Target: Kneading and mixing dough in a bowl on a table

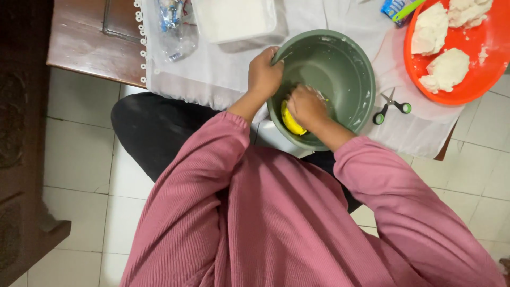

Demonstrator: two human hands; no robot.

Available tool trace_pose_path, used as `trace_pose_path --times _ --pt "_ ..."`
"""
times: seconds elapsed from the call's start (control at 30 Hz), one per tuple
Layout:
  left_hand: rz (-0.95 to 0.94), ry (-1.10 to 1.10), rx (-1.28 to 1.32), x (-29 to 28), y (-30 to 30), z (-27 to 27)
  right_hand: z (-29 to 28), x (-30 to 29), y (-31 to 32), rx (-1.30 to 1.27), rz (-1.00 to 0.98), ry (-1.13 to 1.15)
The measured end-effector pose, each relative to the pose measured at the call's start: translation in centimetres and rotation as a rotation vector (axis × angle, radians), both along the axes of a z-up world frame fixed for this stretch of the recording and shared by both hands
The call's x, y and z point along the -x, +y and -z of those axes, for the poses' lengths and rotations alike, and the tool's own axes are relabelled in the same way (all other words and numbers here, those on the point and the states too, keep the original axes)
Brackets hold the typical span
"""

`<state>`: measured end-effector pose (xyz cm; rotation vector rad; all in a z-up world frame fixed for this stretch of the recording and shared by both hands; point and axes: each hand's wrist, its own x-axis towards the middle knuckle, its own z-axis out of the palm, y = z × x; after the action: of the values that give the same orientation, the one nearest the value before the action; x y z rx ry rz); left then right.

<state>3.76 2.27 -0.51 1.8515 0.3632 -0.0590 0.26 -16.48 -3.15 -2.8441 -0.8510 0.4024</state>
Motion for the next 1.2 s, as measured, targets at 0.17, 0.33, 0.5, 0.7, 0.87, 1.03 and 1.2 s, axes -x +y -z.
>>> trace_pose_path --times 0.17,0.33,0.5,0.7,0.87,1.03,1.2 --pt "0.208 -0.145 -0.040 -6.0 -0.3 4.2 -2.8 -3.0 -4.7 -0.301 0.294 0.293" --pt "0.255 0.060 -0.060 -2.7 0.2 -0.8 -4.4 -7.1 -4.8 -0.289 0.318 0.209" --pt "-0.098 -0.043 0.017 2.5 -1.2 -0.7 2.2 -7.5 -4.4 -0.499 -0.060 0.180" --pt "-0.204 0.009 0.104 2.2 -1.6 -1.3 -4.5 1.5 0.1 -0.534 -0.213 -0.055" --pt "-0.171 0.042 0.087 2.3 -2.6 -2.4 -2.5 1.5 2.2 -0.318 -0.156 -0.215" --pt "-0.194 0.039 0.063 2.4 -2.5 -2.6 -2.3 -1.0 4.3 -0.419 -0.038 -0.132" --pt "-0.189 0.021 0.022 2.7 -2.1 -1.8 -1.8 -1.8 3.5 -0.454 -0.203 -0.265"
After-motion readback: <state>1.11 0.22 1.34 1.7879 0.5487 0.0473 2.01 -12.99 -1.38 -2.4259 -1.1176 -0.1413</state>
